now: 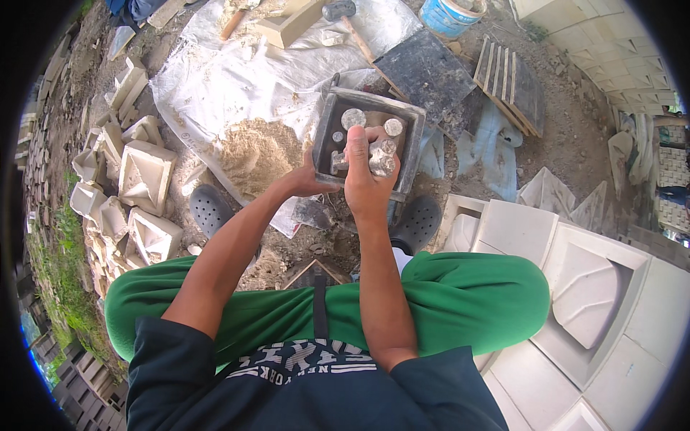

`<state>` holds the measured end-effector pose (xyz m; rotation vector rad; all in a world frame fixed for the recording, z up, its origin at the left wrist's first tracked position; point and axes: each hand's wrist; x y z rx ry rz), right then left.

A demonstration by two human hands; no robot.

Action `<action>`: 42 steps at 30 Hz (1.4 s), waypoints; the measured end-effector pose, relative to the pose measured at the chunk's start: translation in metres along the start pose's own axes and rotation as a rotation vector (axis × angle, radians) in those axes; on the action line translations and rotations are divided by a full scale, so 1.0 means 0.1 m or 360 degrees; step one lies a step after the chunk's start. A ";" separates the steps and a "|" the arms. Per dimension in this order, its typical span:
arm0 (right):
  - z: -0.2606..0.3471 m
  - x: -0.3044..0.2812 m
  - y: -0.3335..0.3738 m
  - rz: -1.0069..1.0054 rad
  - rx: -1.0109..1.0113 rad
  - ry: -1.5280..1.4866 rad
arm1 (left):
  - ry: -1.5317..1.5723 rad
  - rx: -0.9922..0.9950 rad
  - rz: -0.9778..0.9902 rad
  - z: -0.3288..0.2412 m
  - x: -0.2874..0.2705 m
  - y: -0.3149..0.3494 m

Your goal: The person uses a wooden-handled tamper to pack sand into a metal mold containing cylindrical cores, then smooths the surface with their hand.

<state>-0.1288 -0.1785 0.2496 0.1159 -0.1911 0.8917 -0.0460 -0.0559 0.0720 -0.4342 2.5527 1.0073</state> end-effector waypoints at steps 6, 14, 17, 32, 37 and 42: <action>-0.38 -0.05 -0.04 0.0008 0.0067 0.0002 | -0.0002 -0.0023 -0.0039 -0.03 0.04 -0.01; -0.27 0.01 0.14 0.0050 -0.0156 -0.0156 | 0.0085 0.0146 -0.0062 0.04 0.07 -0.06; -0.41 0.05 0.10 0.0048 -0.0235 0.0070 | 0.0052 0.0067 -0.0076 0.05 0.05 -0.03; -0.25 0.37 -0.18 -0.0003 -0.0149 -0.0094 | 0.0024 -0.0026 0.0047 0.05 0.06 -0.07; -0.11 0.39 -0.16 0.0010 -0.0206 -0.0093 | 0.0025 -0.0008 0.0033 0.00 0.02 -0.05; -0.32 0.37 -0.25 0.0096 -0.0080 -0.0148 | 0.0028 0.0014 -0.0008 0.06 0.04 -0.06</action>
Point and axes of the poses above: each hand's wrist, its own y-axis away from the middle knuckle, its own x-axis out of the palm, z = x × y, and after that the axes turned 7 degrees about x, right-handed
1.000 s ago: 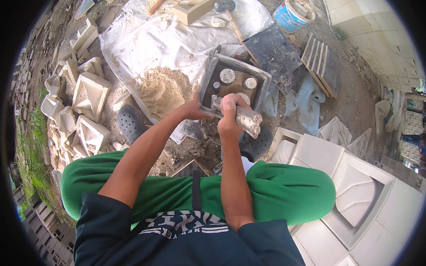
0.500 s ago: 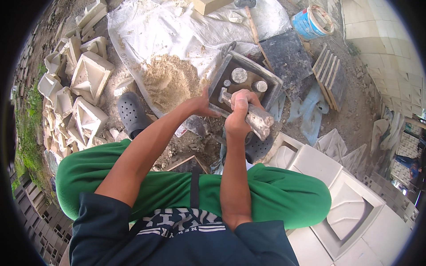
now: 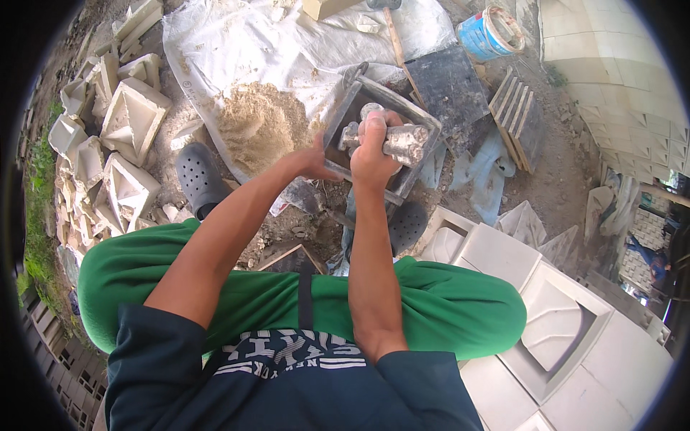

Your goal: The person uses a wooden-handled tamper to pack sand into a metal mold containing cylindrical cores, then smooths the surface with their hand.

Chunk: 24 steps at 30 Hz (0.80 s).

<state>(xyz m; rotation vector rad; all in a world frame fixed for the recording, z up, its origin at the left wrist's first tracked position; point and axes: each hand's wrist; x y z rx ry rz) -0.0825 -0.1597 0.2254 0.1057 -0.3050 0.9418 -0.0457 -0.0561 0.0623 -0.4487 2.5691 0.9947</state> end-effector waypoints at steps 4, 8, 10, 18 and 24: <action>0.19 0.02 0.04 -0.0033 -0.0118 -0.0017 | -0.0014 -0.0029 -0.0018 -0.04 0.01 -0.03; -0.09 -0.09 0.07 -0.0026 0.0042 0.0117 | -0.0004 0.0074 -0.0093 -0.01 0.03 -0.01; 0.00 -0.04 0.08 0.0023 0.0025 0.0042 | 0.0075 0.0082 -0.0095 0.03 0.05 0.03; -0.03 -0.18 0.27 -0.0067 -0.0027 0.0187 | 0.0012 -0.0020 -0.0054 -0.09 -0.04 0.06; 0.19 -0.17 0.32 0.0078 -0.0193 0.0072 | 0.0048 -0.0013 -0.0048 -0.06 -0.03 0.03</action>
Point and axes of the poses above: each hand's wrist, its own y-axis away from the middle knuckle, its own x-axis out of the palm, z = x × y, and after that the axes turned 7 degrees about x, right-handed
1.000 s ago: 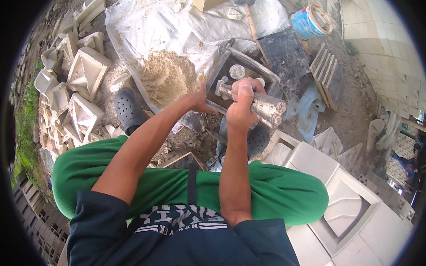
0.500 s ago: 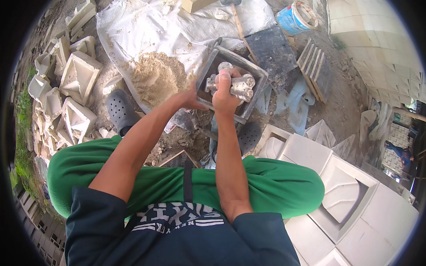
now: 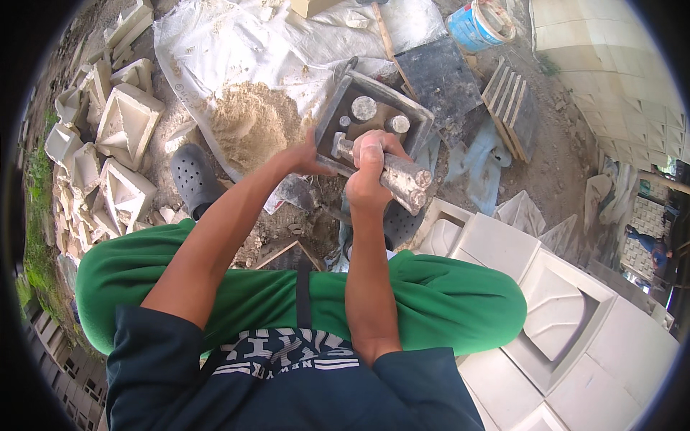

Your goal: The person uses a wooden-handled tamper to pack sand into a metal mold containing cylindrical cores, then smooths the surface with their hand.

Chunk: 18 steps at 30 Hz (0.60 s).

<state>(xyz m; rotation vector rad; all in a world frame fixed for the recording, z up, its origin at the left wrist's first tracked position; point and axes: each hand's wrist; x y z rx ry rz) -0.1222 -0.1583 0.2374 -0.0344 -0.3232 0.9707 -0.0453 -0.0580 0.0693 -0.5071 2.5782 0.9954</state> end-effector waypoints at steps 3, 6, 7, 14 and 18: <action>-0.10 0.02 0.00 -0.0073 0.0082 0.0031 | -0.0024 -0.0006 0.0026 0.00 0.04 -0.02; -0.24 0.04 -0.06 -0.0148 0.0238 0.0117 | -0.0039 0.0006 0.0045 0.04 0.05 -0.02; -0.18 0.06 -0.06 -0.0150 0.0237 0.0112 | -0.0030 0.0021 -0.0009 0.07 0.07 -0.03; -0.33 -0.06 -0.08 -0.0147 0.0117 0.0125 | 0.0026 0.0090 -0.0095 0.05 0.08 -0.07; -0.13 0.06 -0.11 -0.0134 0.0192 -0.0014 | 0.0024 -0.0014 0.0015 0.11 0.07 -0.06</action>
Point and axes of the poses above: each hand's wrist, its own y-axis away from the middle knuckle, its own x-axis out of the palm, z = x × y, and after that the axes turned 7 degrees about x, right-handed
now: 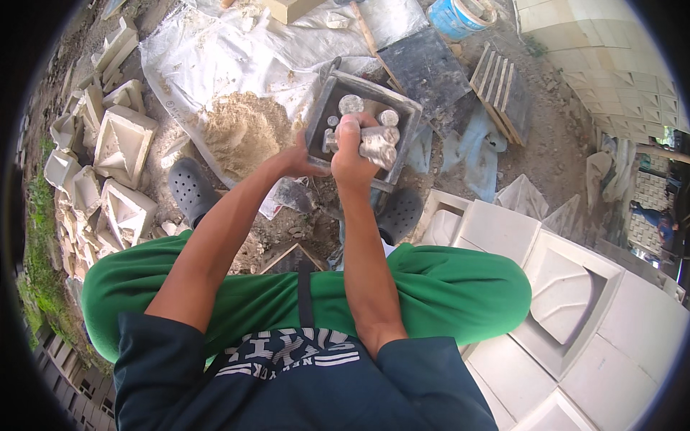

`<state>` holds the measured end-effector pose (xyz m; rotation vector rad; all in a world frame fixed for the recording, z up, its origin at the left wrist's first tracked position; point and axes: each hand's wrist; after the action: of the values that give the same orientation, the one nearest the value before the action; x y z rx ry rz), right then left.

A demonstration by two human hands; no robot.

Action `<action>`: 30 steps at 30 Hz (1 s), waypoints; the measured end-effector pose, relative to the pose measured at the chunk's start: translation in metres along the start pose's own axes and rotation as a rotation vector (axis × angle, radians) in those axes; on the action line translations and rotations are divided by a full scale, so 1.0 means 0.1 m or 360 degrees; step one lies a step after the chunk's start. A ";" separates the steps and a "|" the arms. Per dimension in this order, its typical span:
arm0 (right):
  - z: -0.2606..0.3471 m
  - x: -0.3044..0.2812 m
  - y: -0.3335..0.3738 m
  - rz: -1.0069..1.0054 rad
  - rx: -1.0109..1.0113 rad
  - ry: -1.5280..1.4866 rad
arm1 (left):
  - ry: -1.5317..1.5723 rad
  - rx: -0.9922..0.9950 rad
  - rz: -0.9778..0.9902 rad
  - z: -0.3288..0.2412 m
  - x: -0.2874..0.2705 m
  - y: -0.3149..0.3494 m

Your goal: The person uses a wooden-handled tamper to pack sand into a metal mold containing cylindrical cores, then smooths the surface with their hand.

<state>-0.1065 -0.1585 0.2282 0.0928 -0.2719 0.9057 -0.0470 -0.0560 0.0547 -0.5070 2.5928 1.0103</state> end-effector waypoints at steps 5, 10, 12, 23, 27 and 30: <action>0.04 -0.07 0.05 0.0082 -0.0159 -0.0040 | -0.0025 0.0011 0.0039 -0.12 -0.04 0.03; 0.03 0.01 0.01 0.0025 -0.0061 0.0024 | -0.0027 0.0035 -0.0052 -0.04 0.02 0.02; 0.14 -0.03 0.09 0.0068 -0.0183 -0.0035 | -0.0025 0.0050 -0.0076 -0.03 0.03 0.02; 0.12 0.01 0.04 0.0161 -0.0153 -0.0061 | 0.0032 0.0086 -0.0112 0.07 0.04 -0.05; -0.20 -0.11 -0.01 0.0012 -0.0018 0.0177 | -0.0031 0.0085 -0.0039 -0.12 -0.03 0.01; -0.16 0.01 -0.09 0.0076 0.0018 0.0115 | -0.0024 0.0074 -0.0057 -0.06 -0.02 0.04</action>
<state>-0.0960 -0.1603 0.2138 0.0644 -0.2023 0.9562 -0.0479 -0.0568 0.0616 -0.5298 2.5780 0.9367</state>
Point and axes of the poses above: each hand's wrist, its own y-axis away from the middle knuckle, its own x-axis out of the palm, z = x × y, and after that the axes turned 7 degrees about x, right-handed
